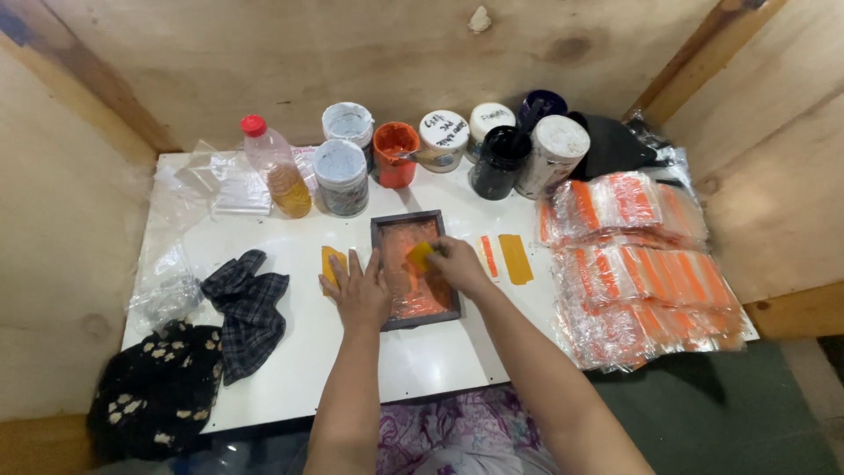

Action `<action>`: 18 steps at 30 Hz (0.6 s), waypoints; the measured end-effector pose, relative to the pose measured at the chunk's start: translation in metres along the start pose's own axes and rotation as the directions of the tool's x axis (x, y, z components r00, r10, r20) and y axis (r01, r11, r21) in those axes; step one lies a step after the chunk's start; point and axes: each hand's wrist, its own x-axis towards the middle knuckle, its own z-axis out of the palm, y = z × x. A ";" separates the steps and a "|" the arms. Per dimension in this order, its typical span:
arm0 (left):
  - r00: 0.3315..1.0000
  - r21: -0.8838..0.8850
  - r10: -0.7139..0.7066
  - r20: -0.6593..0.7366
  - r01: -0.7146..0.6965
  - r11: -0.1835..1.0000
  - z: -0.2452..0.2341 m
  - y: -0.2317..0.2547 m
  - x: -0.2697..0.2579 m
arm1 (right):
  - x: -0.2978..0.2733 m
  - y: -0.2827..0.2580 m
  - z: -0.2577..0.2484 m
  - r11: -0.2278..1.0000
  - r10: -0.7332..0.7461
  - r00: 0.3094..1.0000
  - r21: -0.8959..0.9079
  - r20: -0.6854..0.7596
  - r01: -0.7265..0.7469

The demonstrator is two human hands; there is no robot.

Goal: The person uses a yellow sponge to spread orange paint evenly across a rectangular screen. They then use a dark cloth to wipe the paint from several small rectangular plastic pieces laid out on the table.

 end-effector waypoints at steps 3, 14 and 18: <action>1.000 -0.038 0.021 -0.021 -0.022 0.999 0.001 -0.002 0.000 | 0.021 0.002 0.001 1.000 0.007 1.000 -0.010 -0.009 -0.007; 0.998 -0.011 -0.013 0.056 0.014 1.000 -0.017 0.004 -0.003 | 0.035 -0.035 0.008 0.875 -0.101 0.986 -0.460 0.134 0.152; 0.999 -0.056 0.015 0.047 -0.012 0.998 -0.015 0.002 -0.004 | 0.005 -0.025 0.013 0.602 -0.466 0.847 -0.610 0.257 0.516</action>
